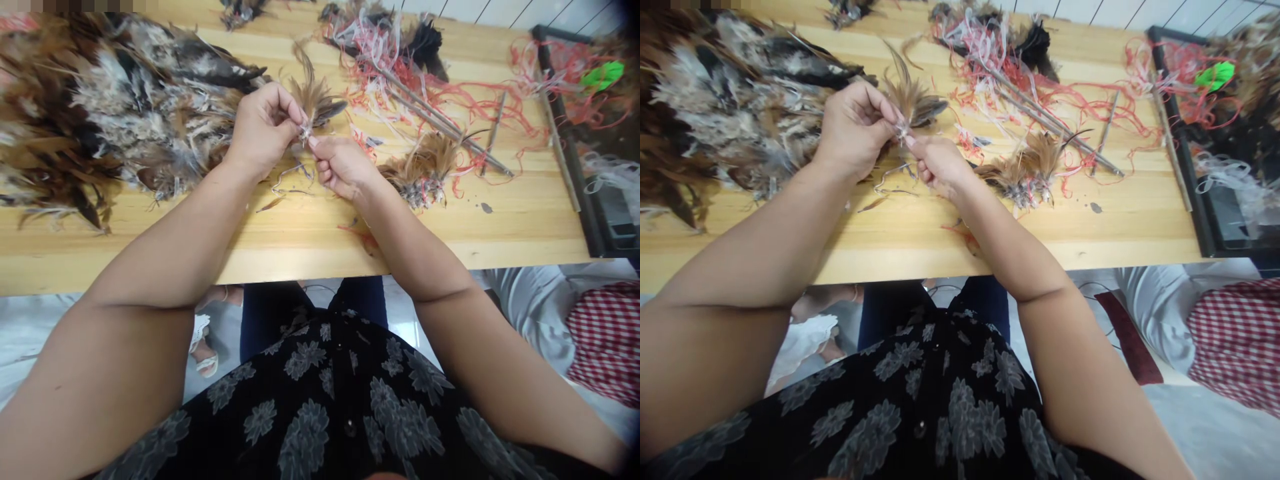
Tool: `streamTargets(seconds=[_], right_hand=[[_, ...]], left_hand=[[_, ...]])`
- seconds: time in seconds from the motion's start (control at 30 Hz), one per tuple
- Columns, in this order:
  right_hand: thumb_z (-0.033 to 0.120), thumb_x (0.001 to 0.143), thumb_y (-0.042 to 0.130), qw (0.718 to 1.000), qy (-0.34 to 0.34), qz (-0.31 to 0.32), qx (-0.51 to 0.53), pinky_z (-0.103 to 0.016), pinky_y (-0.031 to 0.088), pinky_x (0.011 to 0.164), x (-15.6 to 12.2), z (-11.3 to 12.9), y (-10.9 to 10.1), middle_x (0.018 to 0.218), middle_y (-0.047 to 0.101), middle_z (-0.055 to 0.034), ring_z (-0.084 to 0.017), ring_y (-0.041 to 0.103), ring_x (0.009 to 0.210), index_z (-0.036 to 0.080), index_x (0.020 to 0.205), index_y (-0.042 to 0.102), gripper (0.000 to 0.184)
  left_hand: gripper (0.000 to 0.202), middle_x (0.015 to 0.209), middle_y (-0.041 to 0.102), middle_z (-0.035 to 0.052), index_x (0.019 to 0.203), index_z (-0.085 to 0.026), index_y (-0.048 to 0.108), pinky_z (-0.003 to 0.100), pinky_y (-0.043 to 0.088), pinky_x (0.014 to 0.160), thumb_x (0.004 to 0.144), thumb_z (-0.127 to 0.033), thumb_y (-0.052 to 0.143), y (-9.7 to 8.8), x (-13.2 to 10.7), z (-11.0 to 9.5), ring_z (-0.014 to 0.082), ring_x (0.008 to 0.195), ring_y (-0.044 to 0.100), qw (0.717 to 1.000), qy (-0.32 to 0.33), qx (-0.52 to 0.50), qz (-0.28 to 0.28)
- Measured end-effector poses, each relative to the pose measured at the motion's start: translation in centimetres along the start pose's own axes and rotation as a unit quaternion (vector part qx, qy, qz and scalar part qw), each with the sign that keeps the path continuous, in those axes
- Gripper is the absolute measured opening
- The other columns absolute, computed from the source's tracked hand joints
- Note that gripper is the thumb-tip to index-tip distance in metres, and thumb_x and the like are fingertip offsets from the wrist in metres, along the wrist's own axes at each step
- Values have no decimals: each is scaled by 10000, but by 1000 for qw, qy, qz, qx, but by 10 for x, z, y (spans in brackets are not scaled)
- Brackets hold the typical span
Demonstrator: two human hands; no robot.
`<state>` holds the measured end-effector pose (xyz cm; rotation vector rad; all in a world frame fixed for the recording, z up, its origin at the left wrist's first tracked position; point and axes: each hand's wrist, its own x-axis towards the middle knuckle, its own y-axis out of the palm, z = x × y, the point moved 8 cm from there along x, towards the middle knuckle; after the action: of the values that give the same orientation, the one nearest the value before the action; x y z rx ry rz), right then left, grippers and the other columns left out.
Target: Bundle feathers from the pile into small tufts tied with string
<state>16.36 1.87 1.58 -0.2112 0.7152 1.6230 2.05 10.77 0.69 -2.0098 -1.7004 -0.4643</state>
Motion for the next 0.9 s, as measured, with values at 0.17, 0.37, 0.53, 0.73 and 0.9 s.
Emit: streamTargets(seconds=[0.17,0.37,0.53,0.73,0.9], right_hand=[[-7,966,733,936,-263,-118,-200,-190,390,741,4,42,-26,752,506,93,-81,397,711,205,944,636,234],[-12,885,761,897,-336,-66,-281,-254,372,918,4,45,-21,859,564,62,-116,445,862,225,900,714,242],[44,914,706,868,-369,-56,-327,-273,379,1003,-8,51,-15,940,523,-3,-174,489,1011,265,800,688,249],[156,988,635,848,-357,-52,-389,-323,353,1006,-14,50,-11,1073,548,-38,-206,480,1074,265,886,616,150],[279,1051,587,791,-349,-87,-494,-378,288,865,-14,51,-8,1182,557,-60,-240,476,985,264,910,542,149]], left_hand=[[369,844,693,-10,949,-244,624,314,529,645,852,-337,968,-3,0,10,147,680,597,998,29,58,23],[536,834,698,-13,1125,-301,572,362,550,591,826,-474,981,7,1,21,193,665,667,997,40,3,58],[578,829,731,-25,1160,-303,532,382,583,614,831,-467,979,10,-1,22,200,666,704,998,22,-1,61],[576,797,737,-31,1116,-320,548,374,574,542,813,-488,1008,10,-3,13,221,632,730,1000,12,10,26],[536,805,751,-47,1121,-343,573,406,630,629,844,-453,1019,14,-6,18,212,640,740,999,-1,8,51]])
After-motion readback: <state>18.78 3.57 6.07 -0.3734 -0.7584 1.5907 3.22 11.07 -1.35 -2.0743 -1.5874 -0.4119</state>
